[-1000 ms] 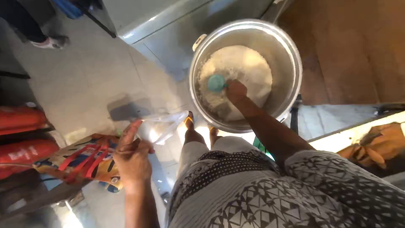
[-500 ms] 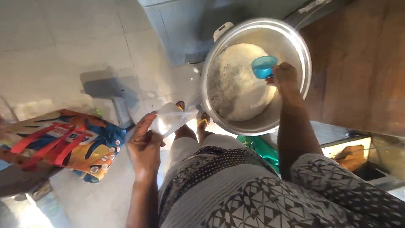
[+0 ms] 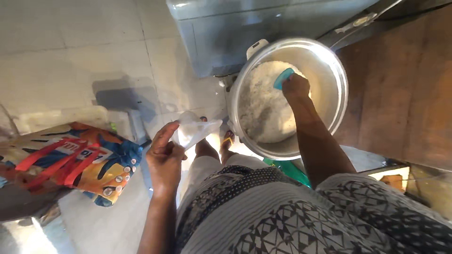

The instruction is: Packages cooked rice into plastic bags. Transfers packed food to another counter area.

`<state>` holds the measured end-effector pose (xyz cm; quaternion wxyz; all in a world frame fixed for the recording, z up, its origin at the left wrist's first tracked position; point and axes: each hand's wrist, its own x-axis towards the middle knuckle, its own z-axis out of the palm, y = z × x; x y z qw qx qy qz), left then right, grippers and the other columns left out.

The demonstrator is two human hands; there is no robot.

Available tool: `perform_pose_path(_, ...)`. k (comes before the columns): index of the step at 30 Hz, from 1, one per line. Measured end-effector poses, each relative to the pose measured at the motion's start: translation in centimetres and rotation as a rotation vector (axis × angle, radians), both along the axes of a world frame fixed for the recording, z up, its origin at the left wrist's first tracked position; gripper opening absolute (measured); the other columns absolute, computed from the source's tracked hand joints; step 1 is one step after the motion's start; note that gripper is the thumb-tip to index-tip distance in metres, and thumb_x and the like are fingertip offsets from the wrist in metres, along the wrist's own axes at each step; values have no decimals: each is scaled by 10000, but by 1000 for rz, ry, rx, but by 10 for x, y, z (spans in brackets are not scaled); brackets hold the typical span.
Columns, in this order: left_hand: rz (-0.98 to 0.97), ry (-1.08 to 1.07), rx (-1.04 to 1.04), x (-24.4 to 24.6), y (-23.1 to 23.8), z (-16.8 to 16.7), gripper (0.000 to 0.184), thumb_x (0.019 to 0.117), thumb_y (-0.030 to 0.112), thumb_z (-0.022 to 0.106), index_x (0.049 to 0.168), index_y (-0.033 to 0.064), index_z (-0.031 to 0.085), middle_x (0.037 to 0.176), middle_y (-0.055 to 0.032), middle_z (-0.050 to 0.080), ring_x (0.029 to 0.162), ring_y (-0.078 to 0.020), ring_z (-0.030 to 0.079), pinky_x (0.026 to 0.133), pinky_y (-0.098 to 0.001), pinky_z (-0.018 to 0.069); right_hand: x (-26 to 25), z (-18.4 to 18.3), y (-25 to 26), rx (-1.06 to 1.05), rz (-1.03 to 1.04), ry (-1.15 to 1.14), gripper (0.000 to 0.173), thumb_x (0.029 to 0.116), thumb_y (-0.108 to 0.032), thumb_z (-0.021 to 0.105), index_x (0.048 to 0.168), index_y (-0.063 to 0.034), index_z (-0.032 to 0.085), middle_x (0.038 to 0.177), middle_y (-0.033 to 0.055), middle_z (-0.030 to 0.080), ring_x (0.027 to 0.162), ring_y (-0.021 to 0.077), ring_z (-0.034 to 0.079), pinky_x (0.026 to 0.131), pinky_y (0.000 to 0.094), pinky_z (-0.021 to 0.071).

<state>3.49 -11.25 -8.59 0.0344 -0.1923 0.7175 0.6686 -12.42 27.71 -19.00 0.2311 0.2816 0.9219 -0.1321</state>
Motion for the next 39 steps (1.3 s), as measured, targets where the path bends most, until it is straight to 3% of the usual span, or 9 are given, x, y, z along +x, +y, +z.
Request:
perform_pose_path(2,9,-7,0,1,0,-1,534,808,-109,574,1293,83,683,1279,-18,652,597,-46,582,520,-206,531,-10,-7,-17,45,-30,-59,380,1050,-219,503,1334,12,606,1357,339,571,1300,522,531,1017,684,455)
perform_pose_path(6,30,-29,10,3,-3,-5,507,812,-104,570,1271,73,693,1278,-23,657,605,-50,596,525,-207,538,-20,-16,-45,136,40,-142,408,1041,-120,467,1392,81,523,1409,371,508,1345,537,483,1022,654,468)
perform_pose_path(12,66,-87,52,2,-1,-13,516,794,-140,570,1245,73,704,1276,-33,655,591,-55,586,514,-211,535,-40,-36,-67,156,41,-87,435,1033,-126,476,1433,40,517,1472,349,453,1358,498,485,1044,584,485)
perform_pose_path(16,40,-107,47,-3,1,-14,533,792,-136,560,1259,79,702,1269,-31,658,593,-56,590,517,-215,538,-52,-34,-76,80,-55,-88,402,1058,-188,437,1332,52,605,1401,294,568,1357,443,518,1071,592,449)
perform_pose_path(21,-35,-104,22,-11,5,-16,521,805,-121,555,1265,79,696,1277,-30,656,594,-52,583,516,-217,532,-46,-43,-66,-184,-179,5,422,1085,-245,387,1275,19,655,1323,260,633,1234,421,613,1013,619,470)
perform_pose_path(25,-89,-97,8,-20,8,-13,528,812,-121,551,1278,85,689,1285,-14,651,569,-39,560,511,-207,520,-30,-58,-48,-392,-270,142,382,1086,-296,433,1218,-24,666,1156,208,678,945,330,708,850,547,572)
perform_pose_path(27,-94,-94,19,-24,11,-12,535,806,-125,551,1284,78,680,1293,-14,651,573,-40,566,515,-203,522,-18,-52,-33,-419,-234,185,378,1080,-309,467,1191,-7,665,1121,208,681,884,315,715,818,532,592)
perform_pose_path(32,-85,-87,55,-29,17,-10,526,803,-142,569,1268,73,691,1310,-21,645,590,-41,579,515,-203,529,-4,-12,-10,-121,-132,-38,469,1088,-315,419,1230,68,649,1254,310,645,1130,464,657,965,658,493)
perform_pose_path(39,-88,-111,59,-27,14,-18,529,813,-121,564,1287,83,682,1314,-13,639,578,-37,550,509,-201,508,-34,-29,-43,-1,-172,-176,383,1033,-205,496,1205,110,630,1314,309,614,1248,457,597,1007,635,474)
